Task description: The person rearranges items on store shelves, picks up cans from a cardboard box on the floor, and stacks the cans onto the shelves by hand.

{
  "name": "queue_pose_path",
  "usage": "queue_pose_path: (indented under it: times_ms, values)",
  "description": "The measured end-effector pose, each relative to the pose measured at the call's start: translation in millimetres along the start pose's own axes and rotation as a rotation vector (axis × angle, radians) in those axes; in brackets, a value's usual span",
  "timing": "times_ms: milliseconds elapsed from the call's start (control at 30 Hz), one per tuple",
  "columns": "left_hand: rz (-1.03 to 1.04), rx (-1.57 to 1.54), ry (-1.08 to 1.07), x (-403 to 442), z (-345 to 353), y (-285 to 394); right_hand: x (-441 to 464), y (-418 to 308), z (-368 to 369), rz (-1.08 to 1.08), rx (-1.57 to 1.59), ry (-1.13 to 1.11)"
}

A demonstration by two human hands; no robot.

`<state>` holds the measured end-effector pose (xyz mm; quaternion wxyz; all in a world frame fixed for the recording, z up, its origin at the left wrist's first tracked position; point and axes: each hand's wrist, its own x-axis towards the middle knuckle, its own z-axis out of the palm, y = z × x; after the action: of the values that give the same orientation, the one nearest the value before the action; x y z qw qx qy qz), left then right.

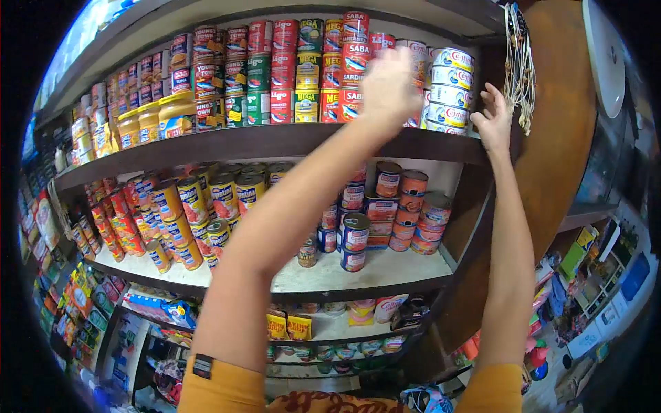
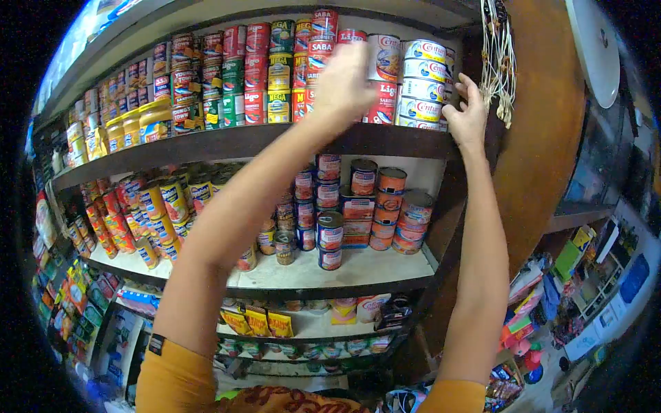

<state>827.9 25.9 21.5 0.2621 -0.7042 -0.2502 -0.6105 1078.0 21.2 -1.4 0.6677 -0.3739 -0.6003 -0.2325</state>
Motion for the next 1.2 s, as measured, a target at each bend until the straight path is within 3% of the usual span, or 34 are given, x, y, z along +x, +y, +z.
queue_pose_path:
  times_ms: [67,100,133,200,300,333,467,500,700,800,833,1000,1100,1200]
  values:
    - [-0.159,0.079,-0.005,-6,-32,-40,-12,-21,20,-0.039,0.184,0.02]
    - [-0.25,0.069,-0.074,-10,-44,-57,-14,-36,31,-0.041,0.1,-0.063]
    - [-0.423,0.066,-0.255,-10,-50,-77,-16,-54,44,-0.046,0.016,-0.145]
    - [-0.646,-0.18,-0.805,1,-46,-111,-11,-84,80,0.035,0.143,-0.395]
    - [-0.495,-0.049,-0.974,8,-47,-81,0,-128,109,0.396,0.203,-0.688]
    - [-0.378,0.074,-0.836,3,-37,-78,2,-128,114,0.38,0.196,-0.707]
    - [-0.444,0.066,-0.789,6,-23,-69,8,-137,120,0.439,0.266,-0.809]
    - [-0.476,0.051,-0.891,10,-24,-68,7,-133,122,0.441,0.291,-0.797]
    - [-0.468,0.086,-0.771,3,-31,-67,8,-118,125,0.473,0.379,-0.842]
    - [-0.557,-0.005,-1.08,15,-30,-73,8,-122,124,0.499,0.377,-0.883]
    - [-0.598,-0.232,-1.038,14,-27,-79,9,-124,122,0.508,0.376,-0.893]
    - [-0.56,-0.334,-1.094,14,-21,-86,5,-117,126,0.458,0.334,-0.825]
    - [-0.445,-0.165,-1.062,15,-20,-93,9,-114,125,0.443,0.324,-0.883]
    - [-0.365,0.041,-1.011,11,-10,-90,4,-103,133,0.343,0.701,-0.875]
